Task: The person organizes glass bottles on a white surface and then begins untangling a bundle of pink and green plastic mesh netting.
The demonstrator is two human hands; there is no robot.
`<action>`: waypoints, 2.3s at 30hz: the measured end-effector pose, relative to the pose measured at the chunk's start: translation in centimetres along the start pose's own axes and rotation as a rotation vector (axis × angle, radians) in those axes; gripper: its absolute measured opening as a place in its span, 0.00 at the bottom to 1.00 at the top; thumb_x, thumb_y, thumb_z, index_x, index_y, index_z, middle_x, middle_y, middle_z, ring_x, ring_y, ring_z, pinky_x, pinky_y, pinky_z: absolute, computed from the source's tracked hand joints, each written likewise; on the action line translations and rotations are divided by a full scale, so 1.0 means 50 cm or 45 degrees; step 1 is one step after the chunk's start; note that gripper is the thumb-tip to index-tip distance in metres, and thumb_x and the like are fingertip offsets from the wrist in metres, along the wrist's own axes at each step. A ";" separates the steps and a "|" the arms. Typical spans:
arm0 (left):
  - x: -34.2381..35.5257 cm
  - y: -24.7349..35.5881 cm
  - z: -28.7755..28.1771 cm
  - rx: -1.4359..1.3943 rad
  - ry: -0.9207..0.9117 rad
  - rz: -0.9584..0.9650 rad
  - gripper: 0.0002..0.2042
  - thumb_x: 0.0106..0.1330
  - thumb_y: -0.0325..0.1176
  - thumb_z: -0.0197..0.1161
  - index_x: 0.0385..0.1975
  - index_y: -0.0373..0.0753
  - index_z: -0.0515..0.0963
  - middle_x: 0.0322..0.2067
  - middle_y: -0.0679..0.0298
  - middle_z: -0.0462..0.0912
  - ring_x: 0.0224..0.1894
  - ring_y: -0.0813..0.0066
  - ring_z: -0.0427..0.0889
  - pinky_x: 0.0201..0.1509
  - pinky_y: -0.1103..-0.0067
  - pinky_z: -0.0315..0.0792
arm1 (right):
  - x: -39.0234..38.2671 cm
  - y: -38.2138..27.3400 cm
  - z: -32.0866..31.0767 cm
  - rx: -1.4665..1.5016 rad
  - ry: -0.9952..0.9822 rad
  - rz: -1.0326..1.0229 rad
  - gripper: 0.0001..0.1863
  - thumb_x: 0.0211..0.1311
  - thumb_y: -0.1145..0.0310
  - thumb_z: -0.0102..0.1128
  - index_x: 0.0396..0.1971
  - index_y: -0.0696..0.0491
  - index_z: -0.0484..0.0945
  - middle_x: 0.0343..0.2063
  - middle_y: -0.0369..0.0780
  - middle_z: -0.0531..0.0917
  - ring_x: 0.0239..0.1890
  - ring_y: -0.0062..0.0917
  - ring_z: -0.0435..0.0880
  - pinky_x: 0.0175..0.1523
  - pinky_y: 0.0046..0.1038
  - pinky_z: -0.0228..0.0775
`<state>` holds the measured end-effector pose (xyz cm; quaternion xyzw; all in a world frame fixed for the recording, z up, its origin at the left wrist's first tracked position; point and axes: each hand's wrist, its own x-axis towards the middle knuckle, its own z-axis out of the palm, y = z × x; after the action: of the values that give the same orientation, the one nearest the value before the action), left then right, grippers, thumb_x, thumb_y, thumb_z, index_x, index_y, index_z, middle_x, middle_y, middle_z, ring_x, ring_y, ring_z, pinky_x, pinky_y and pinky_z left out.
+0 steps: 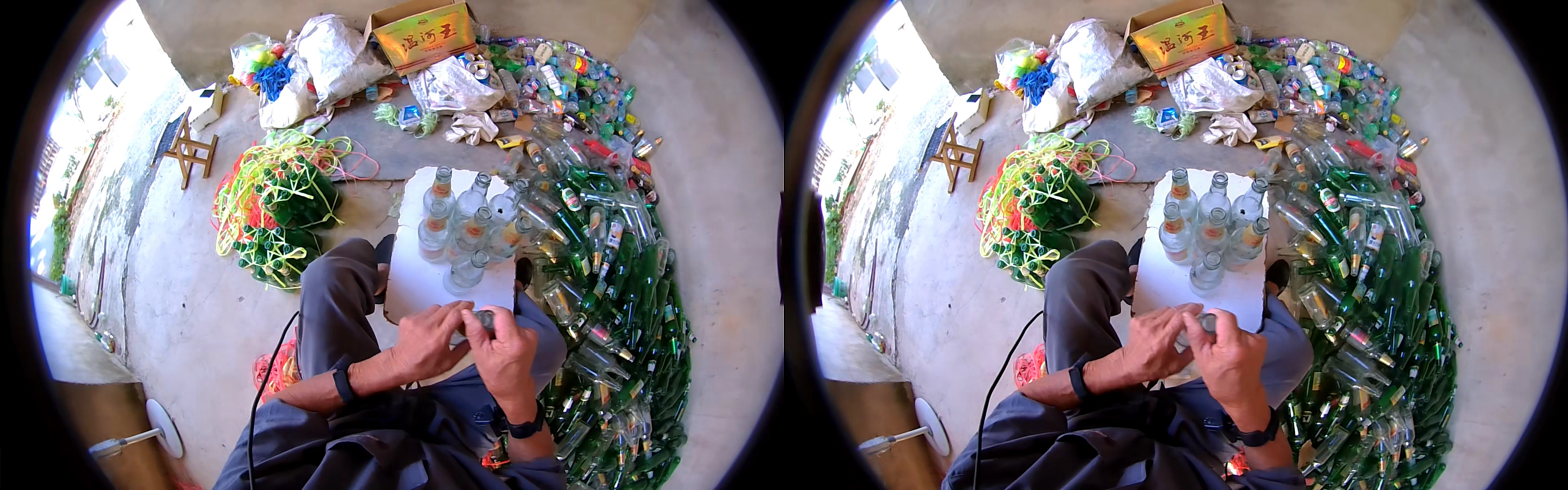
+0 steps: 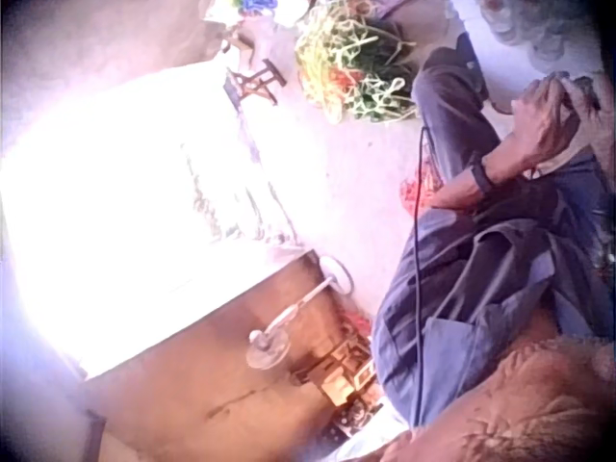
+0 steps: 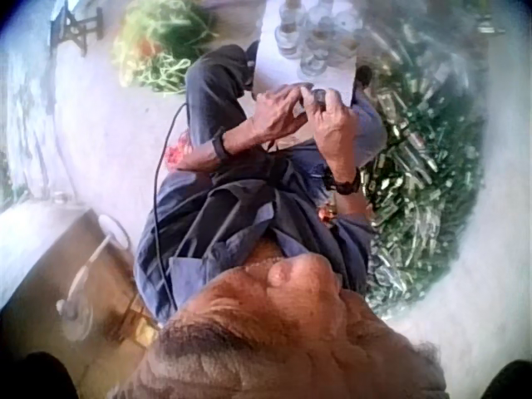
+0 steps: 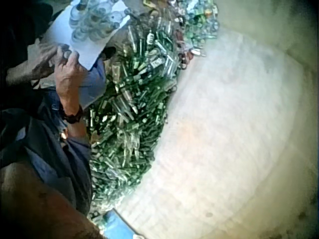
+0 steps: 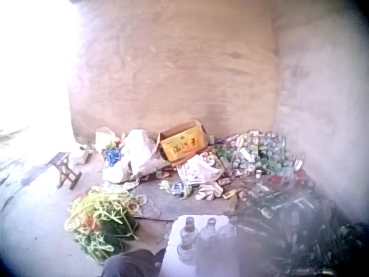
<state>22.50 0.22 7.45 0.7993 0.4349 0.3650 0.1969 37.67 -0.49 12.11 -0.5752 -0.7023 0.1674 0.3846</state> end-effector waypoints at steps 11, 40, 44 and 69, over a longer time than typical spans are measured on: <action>0.022 -0.115 -0.051 0.050 0.083 -0.177 0.19 0.46 0.25 0.73 0.40 0.40 0.77 0.31 0.60 0.82 0.26 0.63 0.79 0.31 0.72 0.74 | -0.008 0.020 0.070 0.124 -0.193 -0.169 0.13 0.55 0.70 0.71 0.36 0.57 0.78 0.17 0.42 0.80 0.19 0.37 0.81 0.25 0.33 0.71; 0.084 -0.190 0.013 -0.194 0.032 -0.535 0.18 0.54 0.19 0.69 0.45 0.40 0.77 0.30 0.70 0.77 0.29 0.83 0.71 0.35 0.82 0.69 | -0.102 0.127 0.036 0.241 -0.300 0.162 0.12 0.58 0.69 0.67 0.37 0.58 0.76 0.21 0.45 0.81 0.23 0.41 0.82 0.27 0.36 0.72; 0.084 -0.184 0.023 -0.171 0.068 -0.541 0.19 0.53 0.20 0.70 0.45 0.40 0.77 0.29 0.70 0.77 0.28 0.83 0.71 0.34 0.82 0.69 | -0.102 0.128 0.037 0.250 -0.291 0.156 0.11 0.58 0.73 0.67 0.38 0.59 0.77 0.20 0.47 0.80 0.21 0.42 0.81 0.26 0.35 0.71; 0.099 -0.184 -0.106 0.005 -0.153 -0.632 0.22 0.55 0.25 0.69 0.52 0.37 0.76 0.39 0.55 0.85 0.29 0.71 0.82 0.35 0.74 0.76 | -0.190 0.223 -0.079 0.400 0.511 0.533 0.07 0.63 0.78 0.61 0.40 0.60 0.80 0.21 0.40 0.82 0.23 0.18 0.82 0.28 0.20 0.71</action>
<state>15.18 9.39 7.17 0.6886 0.6060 0.2566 0.3045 48.56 -7.08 3.80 -0.6622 -0.4448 0.2324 0.5565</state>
